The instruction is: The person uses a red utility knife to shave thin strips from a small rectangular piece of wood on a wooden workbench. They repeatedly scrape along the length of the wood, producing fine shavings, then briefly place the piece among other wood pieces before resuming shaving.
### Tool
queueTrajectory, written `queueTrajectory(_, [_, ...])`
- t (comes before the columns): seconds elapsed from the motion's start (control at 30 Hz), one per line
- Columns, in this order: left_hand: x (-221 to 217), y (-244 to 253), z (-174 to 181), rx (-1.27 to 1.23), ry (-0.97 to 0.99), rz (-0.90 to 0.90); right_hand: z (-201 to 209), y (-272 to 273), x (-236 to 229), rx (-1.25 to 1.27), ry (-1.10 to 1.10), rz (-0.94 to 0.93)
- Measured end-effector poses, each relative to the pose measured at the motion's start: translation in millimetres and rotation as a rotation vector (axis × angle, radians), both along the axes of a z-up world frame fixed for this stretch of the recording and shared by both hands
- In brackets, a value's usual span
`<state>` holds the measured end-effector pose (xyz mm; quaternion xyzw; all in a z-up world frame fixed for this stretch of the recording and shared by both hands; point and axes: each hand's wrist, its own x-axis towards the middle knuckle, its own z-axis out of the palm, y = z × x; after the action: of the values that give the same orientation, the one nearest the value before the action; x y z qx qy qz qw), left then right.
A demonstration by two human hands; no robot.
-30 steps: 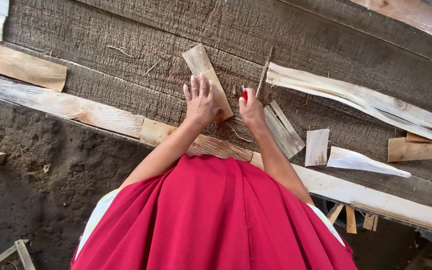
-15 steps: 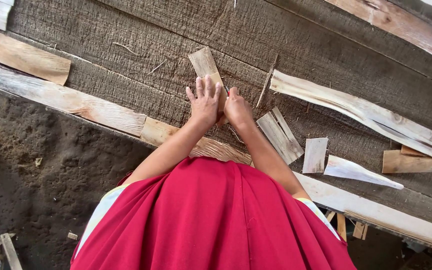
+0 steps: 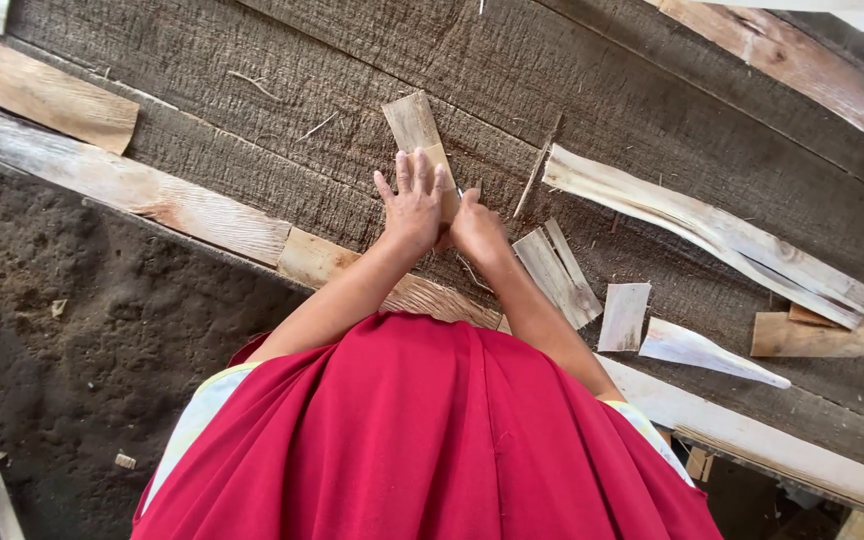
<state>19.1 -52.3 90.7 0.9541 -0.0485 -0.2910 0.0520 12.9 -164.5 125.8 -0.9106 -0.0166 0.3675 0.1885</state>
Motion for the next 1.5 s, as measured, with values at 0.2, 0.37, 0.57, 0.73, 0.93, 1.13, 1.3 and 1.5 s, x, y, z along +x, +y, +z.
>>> queueTrajectory(0.2, [2,-3,-8,-0.005,0.031,0.003,-9,-7,-11,0.012,-0.011,0.016])
queueTrajectory(0.37, [4,-4,-11,0.011,0.018,0.005,-1,-6,-9,-0.011,0.013,0.020])
queueTrajectory(0.57, [9,-9,-2,0.011,0.020,-0.011,5,-16,-20,-0.036,0.146,-0.022])
queueTrajectory(0.73, [3,-3,21,0.009,-0.006,-0.040,1,-27,-27,-0.054,0.189,-0.020])
queueTrajectory(0.93, [2,-3,1,0.029,-0.024,-0.060,35,-19,-9,0.055,0.167,-0.139])
queueTrajectory(1.13, [4,-3,-14,0.023,-0.008,-0.035,-3,-11,4,0.074,0.068,-0.078])
queueTrajectory(1.3, [2,-3,-5,0.012,-0.031,-0.047,17,-7,8,0.057,0.123,-0.066])
queueTrajectory(1.5, [7,-3,-16,0.023,-0.027,-0.040,36,-2,10,-0.004,0.192,-0.003])
